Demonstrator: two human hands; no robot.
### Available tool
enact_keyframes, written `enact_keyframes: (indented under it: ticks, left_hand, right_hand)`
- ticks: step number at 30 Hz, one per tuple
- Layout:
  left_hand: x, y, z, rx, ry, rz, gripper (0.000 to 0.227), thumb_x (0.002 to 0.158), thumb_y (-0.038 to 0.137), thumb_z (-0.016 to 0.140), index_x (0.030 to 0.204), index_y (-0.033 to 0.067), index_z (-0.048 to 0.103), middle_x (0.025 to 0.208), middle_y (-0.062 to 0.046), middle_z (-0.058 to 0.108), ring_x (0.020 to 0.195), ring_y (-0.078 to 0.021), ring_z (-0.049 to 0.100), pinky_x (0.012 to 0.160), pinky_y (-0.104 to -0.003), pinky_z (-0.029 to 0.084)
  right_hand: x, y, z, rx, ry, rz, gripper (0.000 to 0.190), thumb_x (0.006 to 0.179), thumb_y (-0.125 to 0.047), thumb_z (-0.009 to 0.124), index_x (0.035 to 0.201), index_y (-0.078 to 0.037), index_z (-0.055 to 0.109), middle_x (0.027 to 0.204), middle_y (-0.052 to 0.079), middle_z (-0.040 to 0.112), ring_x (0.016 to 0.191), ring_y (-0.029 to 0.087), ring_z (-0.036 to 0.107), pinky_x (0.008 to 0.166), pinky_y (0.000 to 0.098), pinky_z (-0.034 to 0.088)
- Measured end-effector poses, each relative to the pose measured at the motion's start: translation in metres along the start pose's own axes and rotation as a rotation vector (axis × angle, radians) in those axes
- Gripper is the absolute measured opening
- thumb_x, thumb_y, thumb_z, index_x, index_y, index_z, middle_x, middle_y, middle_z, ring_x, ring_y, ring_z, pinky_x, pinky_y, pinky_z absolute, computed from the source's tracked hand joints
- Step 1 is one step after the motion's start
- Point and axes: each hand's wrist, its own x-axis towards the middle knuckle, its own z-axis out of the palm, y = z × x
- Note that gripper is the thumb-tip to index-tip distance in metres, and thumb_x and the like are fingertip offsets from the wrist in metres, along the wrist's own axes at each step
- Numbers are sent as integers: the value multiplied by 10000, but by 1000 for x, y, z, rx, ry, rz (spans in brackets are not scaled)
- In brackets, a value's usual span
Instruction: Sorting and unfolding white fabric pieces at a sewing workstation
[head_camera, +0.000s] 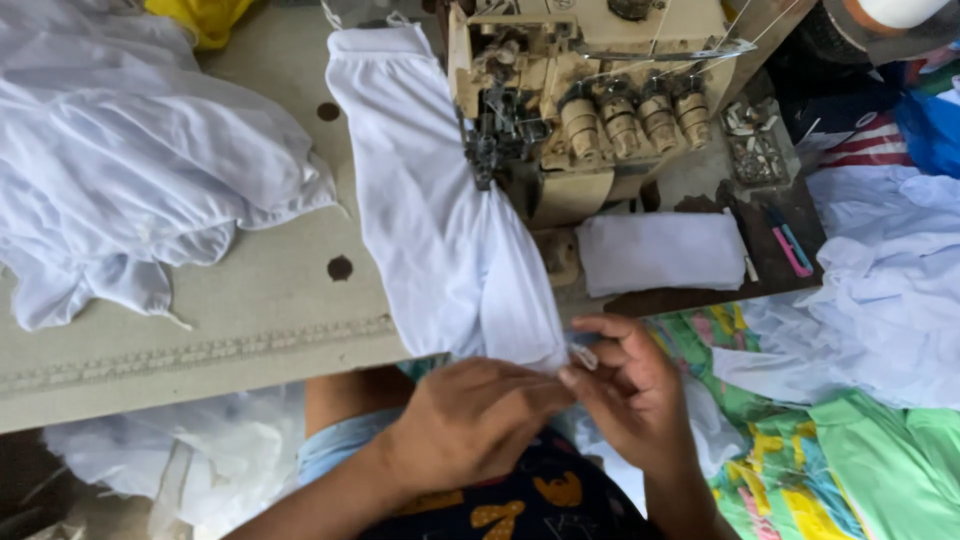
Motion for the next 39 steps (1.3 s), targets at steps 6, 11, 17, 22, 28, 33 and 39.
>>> enact_keyframes:
  ticks: [6,11,17,22,28,33,39]
  left_hand:
    - [29,-16,-2,-428,56,-772,309,964,353,651,743,137,642,669,52,611,655,-41,543,611,-259,474]
    - [47,-38,37,-1440,198,-1487,629,936,531,437,1386,123,602,1304,-141,720,1143,-218,683,921,-324,519]
    - [41,-37,3,-811,788,-1177,459,785,202,871,1114,-51,676,959,-147,733,871,-230,699,798,-376,577]
    - [20,-53,-22,-426,826,-851,634,711,41,934,1178,56,506,763,-65,624,670,-134,611,621,-265,509]
    - [16,-43,-56,124,474,-803,744,917,201,761,1551,123,378,596,10,570,522,-75,520,592,-236,483]
    - [19,-44,-70,112,213,-850,388,1026,145,486,1371,245,633,592,-38,666,614,-155,750,645,-308,531]
    - [34,-46,-85,145,88,-857,301,922,107,494,1006,242,750,562,-28,551,487,-169,534,590,-322,437]
  right_hand:
    - [20,-8,-46,-290,160,-263,328,830,-46,752,1121,44,630,1242,134,675,777,101,669,637,174,512]
    - [37,-6,-74,-280,176,-171,315,880,-32,751,1148,-49,587,974,36,678,837,71,636,755,177,504]
    - [48,23,-74,-134,74,-183,348,823,44,748,1136,59,596,801,176,716,651,191,709,638,336,622]
    - [47,28,-59,-112,51,-53,311,814,-3,774,1085,16,624,841,158,733,672,193,730,647,310,629]
    - [54,25,-34,-28,-20,-36,235,867,-28,756,1051,-40,611,887,66,681,745,109,681,699,211,596]
    - [23,-17,-32,-68,-1,-4,281,778,1,818,980,-55,633,888,17,637,786,68,645,653,194,526]
    - [16,-27,-9,-108,-128,-140,189,838,-21,780,969,-73,653,809,4,654,629,33,598,535,151,426]
